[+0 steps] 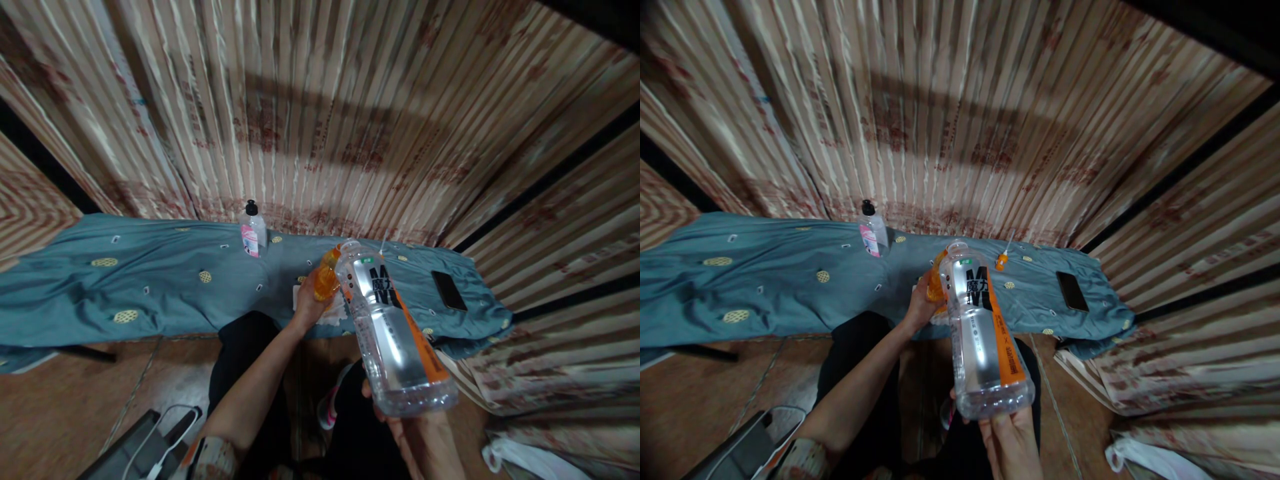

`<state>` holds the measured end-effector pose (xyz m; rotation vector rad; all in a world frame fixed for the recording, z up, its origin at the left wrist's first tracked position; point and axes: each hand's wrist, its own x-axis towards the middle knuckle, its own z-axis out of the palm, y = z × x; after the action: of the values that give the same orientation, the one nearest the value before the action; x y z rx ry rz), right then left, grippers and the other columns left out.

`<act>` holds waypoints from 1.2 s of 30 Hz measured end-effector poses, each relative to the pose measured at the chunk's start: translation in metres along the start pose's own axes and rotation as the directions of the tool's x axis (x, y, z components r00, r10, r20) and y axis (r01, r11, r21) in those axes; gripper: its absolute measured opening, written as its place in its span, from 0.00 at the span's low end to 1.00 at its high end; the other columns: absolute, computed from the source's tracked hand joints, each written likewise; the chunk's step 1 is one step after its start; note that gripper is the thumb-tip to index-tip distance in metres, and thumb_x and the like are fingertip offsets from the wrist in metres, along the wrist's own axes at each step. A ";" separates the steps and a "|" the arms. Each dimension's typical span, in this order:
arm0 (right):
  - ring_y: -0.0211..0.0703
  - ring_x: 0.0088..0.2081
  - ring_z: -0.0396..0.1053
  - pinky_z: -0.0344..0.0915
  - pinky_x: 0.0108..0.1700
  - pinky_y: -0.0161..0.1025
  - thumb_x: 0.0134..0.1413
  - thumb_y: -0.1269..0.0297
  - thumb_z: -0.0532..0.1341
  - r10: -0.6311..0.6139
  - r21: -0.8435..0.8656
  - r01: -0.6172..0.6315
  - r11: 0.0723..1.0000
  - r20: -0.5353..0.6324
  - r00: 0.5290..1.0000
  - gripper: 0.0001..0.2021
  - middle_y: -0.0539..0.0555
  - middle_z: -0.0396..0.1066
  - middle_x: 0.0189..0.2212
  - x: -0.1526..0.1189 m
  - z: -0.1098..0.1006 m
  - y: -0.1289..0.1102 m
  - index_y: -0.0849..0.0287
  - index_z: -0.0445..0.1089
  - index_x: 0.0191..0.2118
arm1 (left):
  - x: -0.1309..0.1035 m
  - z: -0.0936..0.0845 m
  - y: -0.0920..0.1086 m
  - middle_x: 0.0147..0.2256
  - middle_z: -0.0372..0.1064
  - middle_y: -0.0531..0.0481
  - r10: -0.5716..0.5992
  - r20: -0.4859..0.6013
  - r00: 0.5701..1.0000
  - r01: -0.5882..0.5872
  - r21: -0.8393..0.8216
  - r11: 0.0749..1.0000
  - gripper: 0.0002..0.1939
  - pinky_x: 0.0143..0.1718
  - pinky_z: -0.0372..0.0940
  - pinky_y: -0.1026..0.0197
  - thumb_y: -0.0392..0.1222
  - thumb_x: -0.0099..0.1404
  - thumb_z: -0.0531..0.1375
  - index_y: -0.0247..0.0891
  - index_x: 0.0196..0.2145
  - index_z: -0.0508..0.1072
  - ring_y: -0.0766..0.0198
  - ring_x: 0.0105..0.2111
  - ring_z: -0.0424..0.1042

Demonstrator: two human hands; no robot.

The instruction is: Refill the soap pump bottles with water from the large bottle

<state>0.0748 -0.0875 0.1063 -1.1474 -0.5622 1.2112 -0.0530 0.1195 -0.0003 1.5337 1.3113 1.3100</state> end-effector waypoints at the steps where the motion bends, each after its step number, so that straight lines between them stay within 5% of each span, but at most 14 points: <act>1: 0.43 0.29 0.76 0.69 0.26 0.31 0.46 0.54 0.73 0.005 -0.002 -0.005 1.000 -0.001 1.000 0.27 0.56 0.80 0.32 0.000 0.000 0.000 0.54 0.71 0.52 | 0.000 0.000 0.001 0.51 0.72 0.43 -0.001 -0.001 1.000 0.001 0.002 1.000 0.33 0.57 0.65 0.47 0.34 0.50 0.69 0.39 0.54 0.68 0.50 0.54 0.71; 14: 0.44 0.29 0.75 0.70 0.26 0.32 0.47 0.48 0.72 -0.032 -0.037 0.033 0.999 0.017 0.999 0.27 0.56 0.79 0.31 0.000 0.001 0.000 0.54 0.71 0.51 | 0.000 0.000 0.000 0.52 0.73 0.44 -0.016 0.000 1.000 0.016 -0.029 0.999 0.35 0.58 0.65 0.48 0.32 0.48 0.70 0.39 0.55 0.68 0.50 0.54 0.71; 21: 0.44 0.30 0.76 0.70 0.27 0.31 0.49 0.54 0.71 -0.020 -0.031 0.021 0.999 0.021 1.000 0.25 0.56 0.80 0.31 -0.002 0.002 -0.001 0.53 0.70 0.53 | 0.000 0.001 -0.002 0.52 0.73 0.43 -0.036 0.017 0.999 0.037 -0.033 0.999 0.36 0.57 0.65 0.47 0.33 0.49 0.70 0.38 0.56 0.66 0.50 0.54 0.71; 27: 0.43 0.31 0.77 0.69 0.27 0.29 0.42 0.45 0.74 -0.045 0.005 0.045 0.999 0.015 0.999 0.33 0.56 0.81 0.33 -0.003 0.002 0.001 0.51 0.69 0.54 | 0.000 0.000 0.000 0.52 0.73 0.43 -0.025 0.005 1.000 0.025 -0.022 0.999 0.35 0.58 0.65 0.46 0.33 0.49 0.70 0.38 0.55 0.68 0.49 0.54 0.71; 36: 0.41 0.28 0.75 0.70 0.28 0.29 0.46 0.51 0.73 -0.009 -0.041 0.007 0.999 -0.027 1.000 0.28 0.56 0.80 0.29 -0.004 0.002 0.000 0.54 0.70 0.52 | 0.001 0.000 -0.001 0.52 0.73 0.43 -0.002 0.011 1.000 0.002 -0.025 1.000 0.33 0.58 0.65 0.46 0.33 0.49 0.69 0.38 0.54 0.68 0.49 0.54 0.71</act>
<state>0.0718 -0.0899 0.1083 -1.1939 -0.5729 1.1802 -0.0527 0.1204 -0.0008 1.5199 1.2853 1.3102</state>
